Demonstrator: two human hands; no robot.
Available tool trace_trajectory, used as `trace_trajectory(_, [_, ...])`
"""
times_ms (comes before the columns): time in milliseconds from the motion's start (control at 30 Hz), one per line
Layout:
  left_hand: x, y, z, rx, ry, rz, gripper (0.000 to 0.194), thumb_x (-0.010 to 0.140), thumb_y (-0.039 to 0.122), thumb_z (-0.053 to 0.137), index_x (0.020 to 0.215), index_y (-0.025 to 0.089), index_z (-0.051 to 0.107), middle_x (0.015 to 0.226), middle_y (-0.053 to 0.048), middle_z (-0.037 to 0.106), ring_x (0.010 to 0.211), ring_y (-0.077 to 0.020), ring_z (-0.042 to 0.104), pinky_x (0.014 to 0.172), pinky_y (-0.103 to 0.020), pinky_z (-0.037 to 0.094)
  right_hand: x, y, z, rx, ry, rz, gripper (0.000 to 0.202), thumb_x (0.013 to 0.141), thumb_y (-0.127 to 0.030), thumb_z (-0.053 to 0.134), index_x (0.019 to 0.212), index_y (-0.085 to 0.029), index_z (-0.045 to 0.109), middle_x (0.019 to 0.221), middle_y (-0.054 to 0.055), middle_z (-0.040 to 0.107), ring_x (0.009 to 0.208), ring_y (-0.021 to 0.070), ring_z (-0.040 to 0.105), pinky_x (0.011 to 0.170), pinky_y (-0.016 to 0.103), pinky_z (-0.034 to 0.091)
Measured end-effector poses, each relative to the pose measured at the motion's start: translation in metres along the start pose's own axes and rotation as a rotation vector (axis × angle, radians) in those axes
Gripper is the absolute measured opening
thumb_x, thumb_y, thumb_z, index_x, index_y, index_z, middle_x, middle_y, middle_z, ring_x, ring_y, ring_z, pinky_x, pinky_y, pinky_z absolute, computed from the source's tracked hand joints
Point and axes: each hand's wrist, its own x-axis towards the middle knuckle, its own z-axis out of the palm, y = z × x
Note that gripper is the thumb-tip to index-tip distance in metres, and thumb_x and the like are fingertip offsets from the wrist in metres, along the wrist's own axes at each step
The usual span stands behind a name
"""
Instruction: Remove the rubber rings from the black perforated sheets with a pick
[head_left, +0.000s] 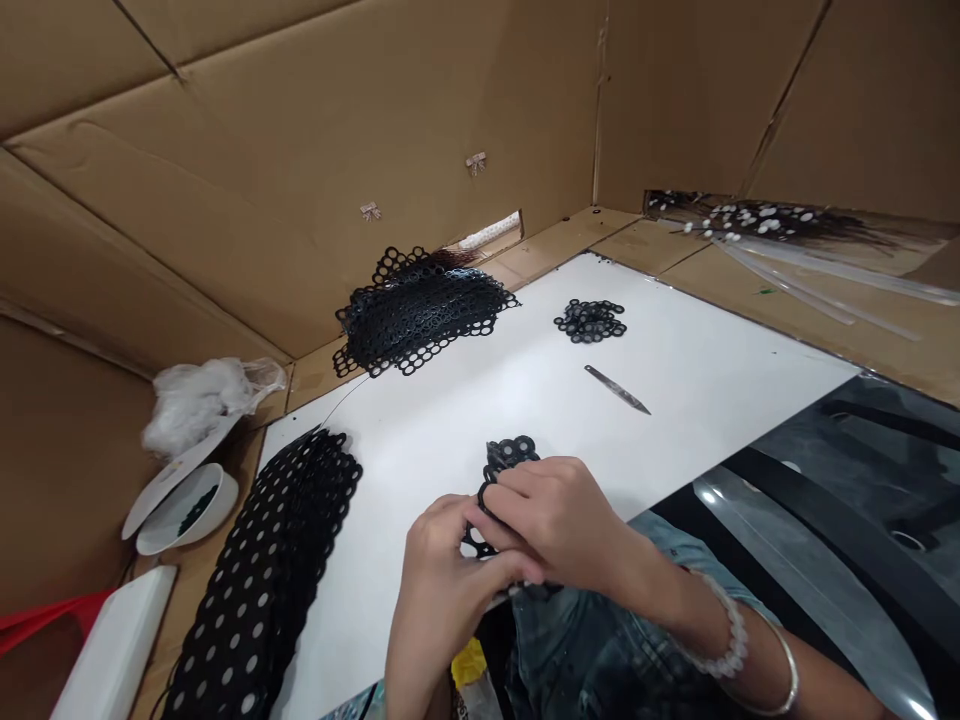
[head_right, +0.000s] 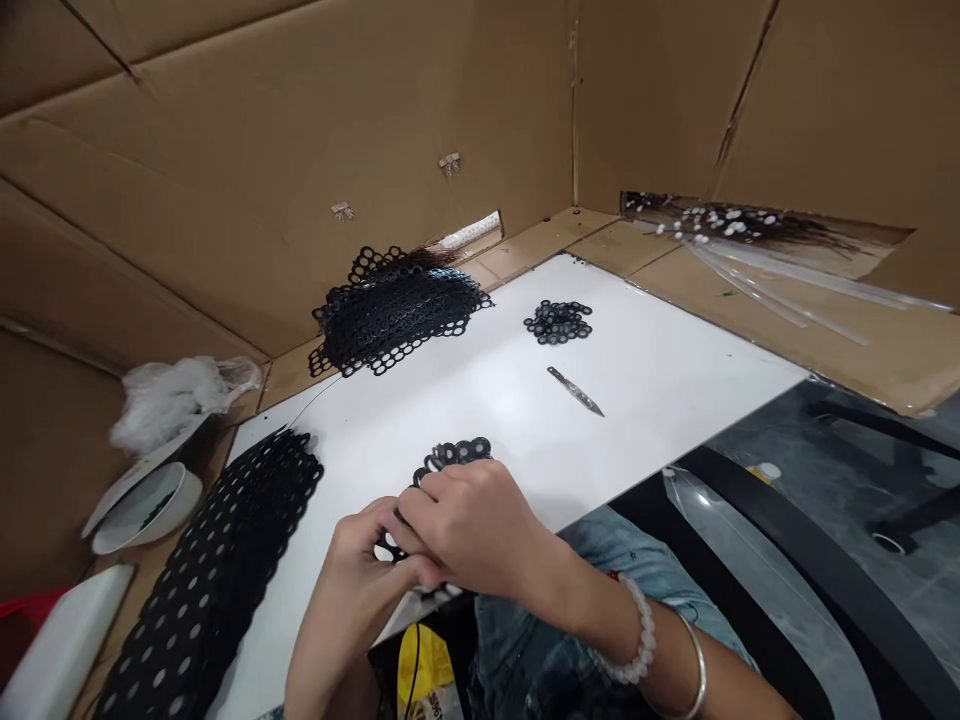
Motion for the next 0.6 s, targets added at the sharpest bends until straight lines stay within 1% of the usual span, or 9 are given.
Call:
trace_trajectory(67, [0.003, -0.004, 0.004, -0.234, -0.041, 0.01, 0.03, 0.067, 0.032, 0.074, 0.047, 0.02, 0.055, 0.056, 0.0, 0.054, 0.059, -0.0184, 0.049, 0.055, -0.029, 0.037, -0.001, -0.003, 0.001, 0.297, -0.037, 0.095, 0.037, 0.094, -0.028, 0.042, 0.059, -0.017, 0.048, 0.051, -0.002, 0.047, 0.047, 0.0079, 0.035, 0.048, 0.025, 0.019])
trace_trajectory(167, [0.003, -0.008, 0.005, -0.53, -0.101, 0.039, 0.038, 0.071, 0.038, 0.07, 0.045, 0.02, 0.051, 0.049, 0.003, 0.045, 0.049, -0.0134, 0.041, 0.047, -0.026, 0.033, 0.001, -0.006, 0.001, 0.857, -0.125, 0.357, 0.041, 0.095, -0.033, 0.041, 0.057, -0.018, 0.042, 0.05, -0.005, 0.04, 0.047, 0.0066, 0.035, 0.047, 0.022, 0.025])
trace_trajectory(233, [0.003, -0.008, 0.003, -0.606, -0.11, 0.075, 0.046, 0.076, 0.046, 0.065, 0.043, 0.02, 0.045, 0.044, 0.004, 0.039, 0.045, -0.0122, 0.035, 0.046, -0.027, 0.03, 0.004, -0.004, 0.0, 1.159, -0.078, 0.57, 0.047, 0.095, -0.039, 0.04, 0.053, -0.019, 0.033, 0.048, -0.007, 0.03, 0.044, 0.0061, 0.028, 0.044, 0.022, 0.024])
trace_trajectory(300, [0.003, -0.007, 0.002, -0.626, -0.1, 0.121, 0.051, 0.081, 0.047, 0.059, 0.042, 0.02, 0.041, 0.043, 0.003, 0.037, 0.045, -0.0125, 0.035, 0.046, -0.027, 0.03, 0.008, 0.001, -0.001, 1.355, 0.045, 0.744, 0.05, 0.093, -0.044, 0.042, 0.052, -0.02, 0.025, 0.047, -0.008, 0.022, 0.042, 0.0055, 0.019, 0.041, 0.022, 0.018])
trace_trajectory(367, [0.004, -0.005, 0.001, -0.606, -0.094, 0.174, 0.05, 0.086, 0.039, 0.057, 0.043, 0.019, 0.039, 0.045, 0.003, 0.039, 0.048, -0.0128, 0.037, 0.049, -0.027, 0.032, 0.012, 0.007, -0.003, 1.439, 0.099, 0.841, 0.049, 0.092, -0.045, 0.044, 0.054, -0.021, 0.027, 0.046, -0.009, 0.022, 0.041, 0.0049, 0.016, 0.04, 0.022, 0.015])
trace_trajectory(400, [0.005, -0.004, 0.001, -0.579, -0.09, 0.194, 0.048, 0.087, 0.033, 0.056, 0.044, 0.019, 0.038, 0.048, 0.002, 0.041, 0.051, -0.0129, 0.039, 0.051, -0.027, 0.033, 0.013, 0.01, -0.004, 1.442, 0.073, 0.862, 0.044, 0.092, -0.044, 0.046, 0.057, -0.02, 0.035, 0.046, -0.01, 0.027, 0.04, 0.0047, 0.017, 0.039, 0.021, 0.014])
trace_trajectory(467, [0.006, -0.002, 0.003, -0.522, -0.089, 0.229, 0.046, 0.088, 0.024, 0.054, 0.046, 0.018, 0.037, 0.051, 0.002, 0.043, 0.054, -0.0128, 0.042, 0.055, -0.027, 0.034, 0.015, 0.013, -0.006, 1.409, -0.034, 0.879, 0.029, 0.092, -0.042, 0.046, 0.074, -0.019, 0.049, 0.05, -0.009, 0.039, 0.039, 0.0044, 0.021, 0.039, 0.021, 0.016])
trace_trajectory(533, [0.008, -0.002, 0.004, -0.47, -0.07, 0.259, 0.044, 0.089, 0.021, 0.053, 0.048, 0.018, 0.037, 0.054, 0.002, 0.042, 0.058, -0.0132, 0.043, 0.058, -0.027, 0.036, 0.013, 0.012, -0.009, 1.303, -0.099, 0.868, 0.021, 0.092, -0.04, 0.046, 0.088, -0.02, 0.053, 0.057, -0.008, 0.043, 0.041, 0.0044, 0.025, 0.041, 0.02, 0.018])
trace_trajectory(600, [0.01, -0.002, 0.003, -0.407, -0.03, 0.273, 0.042, 0.09, 0.023, 0.052, 0.05, 0.019, 0.037, 0.056, 0.002, 0.042, 0.06, -0.0139, 0.044, 0.061, -0.027, 0.036, 0.01, 0.009, -0.012, 1.112, -0.089, 0.826, 0.026, 0.093, -0.041, 0.044, 0.081, -0.019, 0.052, 0.059, -0.007, 0.04, 0.046, 0.0054, 0.028, 0.044, 0.021, 0.022])
